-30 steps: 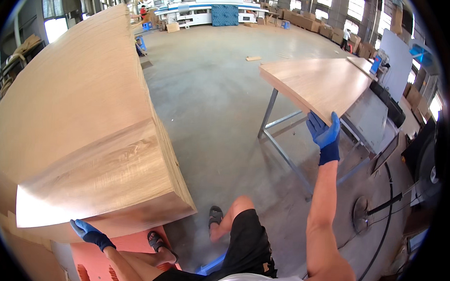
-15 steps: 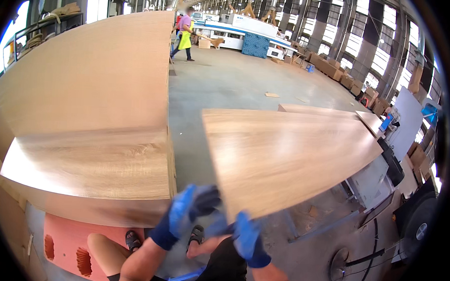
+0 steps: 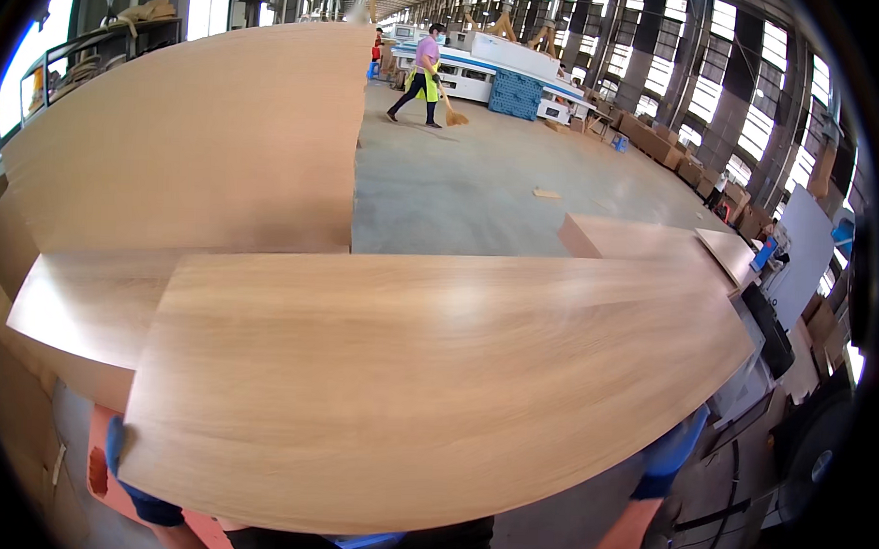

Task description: The person repeatedly picks up large, light-colored wooden panels from a stack and places them onto a metal workbench. The person wears blue gloves and flip-flops while performing this repetitive stacking task in a workshop environment.

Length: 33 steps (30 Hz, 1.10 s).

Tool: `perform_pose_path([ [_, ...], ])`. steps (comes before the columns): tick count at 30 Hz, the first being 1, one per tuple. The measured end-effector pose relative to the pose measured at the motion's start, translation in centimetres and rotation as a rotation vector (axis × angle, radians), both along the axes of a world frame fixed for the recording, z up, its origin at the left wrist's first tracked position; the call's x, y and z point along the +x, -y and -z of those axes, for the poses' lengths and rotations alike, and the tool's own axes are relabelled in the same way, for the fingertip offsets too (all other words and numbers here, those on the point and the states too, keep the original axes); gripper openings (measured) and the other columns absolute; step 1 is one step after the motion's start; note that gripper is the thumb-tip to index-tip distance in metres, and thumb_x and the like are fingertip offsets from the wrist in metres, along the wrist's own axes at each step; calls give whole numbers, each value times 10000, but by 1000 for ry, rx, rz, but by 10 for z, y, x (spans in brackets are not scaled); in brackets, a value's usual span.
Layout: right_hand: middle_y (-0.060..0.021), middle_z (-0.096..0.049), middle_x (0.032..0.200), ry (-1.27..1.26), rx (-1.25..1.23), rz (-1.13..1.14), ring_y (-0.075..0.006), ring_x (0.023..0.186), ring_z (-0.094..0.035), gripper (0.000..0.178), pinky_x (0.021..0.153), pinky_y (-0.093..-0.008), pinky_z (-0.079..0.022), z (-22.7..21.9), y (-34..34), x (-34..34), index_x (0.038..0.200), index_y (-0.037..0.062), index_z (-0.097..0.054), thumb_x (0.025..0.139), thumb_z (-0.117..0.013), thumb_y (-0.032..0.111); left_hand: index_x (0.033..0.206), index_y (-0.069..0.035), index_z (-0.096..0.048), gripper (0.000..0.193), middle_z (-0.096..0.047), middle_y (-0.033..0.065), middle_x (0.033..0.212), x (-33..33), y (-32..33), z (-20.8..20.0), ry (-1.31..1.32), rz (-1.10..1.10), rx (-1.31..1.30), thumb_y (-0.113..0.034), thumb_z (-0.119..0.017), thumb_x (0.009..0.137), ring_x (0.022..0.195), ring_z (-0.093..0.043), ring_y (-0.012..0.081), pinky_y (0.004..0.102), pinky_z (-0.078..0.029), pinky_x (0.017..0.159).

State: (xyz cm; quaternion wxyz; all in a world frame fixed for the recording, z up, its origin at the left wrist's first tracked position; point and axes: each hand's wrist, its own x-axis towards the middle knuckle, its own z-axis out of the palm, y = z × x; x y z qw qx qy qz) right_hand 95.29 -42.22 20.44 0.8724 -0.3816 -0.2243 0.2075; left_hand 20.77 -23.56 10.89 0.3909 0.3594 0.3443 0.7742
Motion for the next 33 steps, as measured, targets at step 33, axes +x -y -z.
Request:
perform_pose_path([
  [33,-134,-653,1067,766,-381,-124,-189,971,-615,278,875,-327,-477,66,-231,-297,1145,-38,-593,924,-529,118,1252,87,-456,541,-572,201,1171,-35,-173,57,-384,-699,-485,-309,-582,904,978,-574,270,359,-448,849],
])
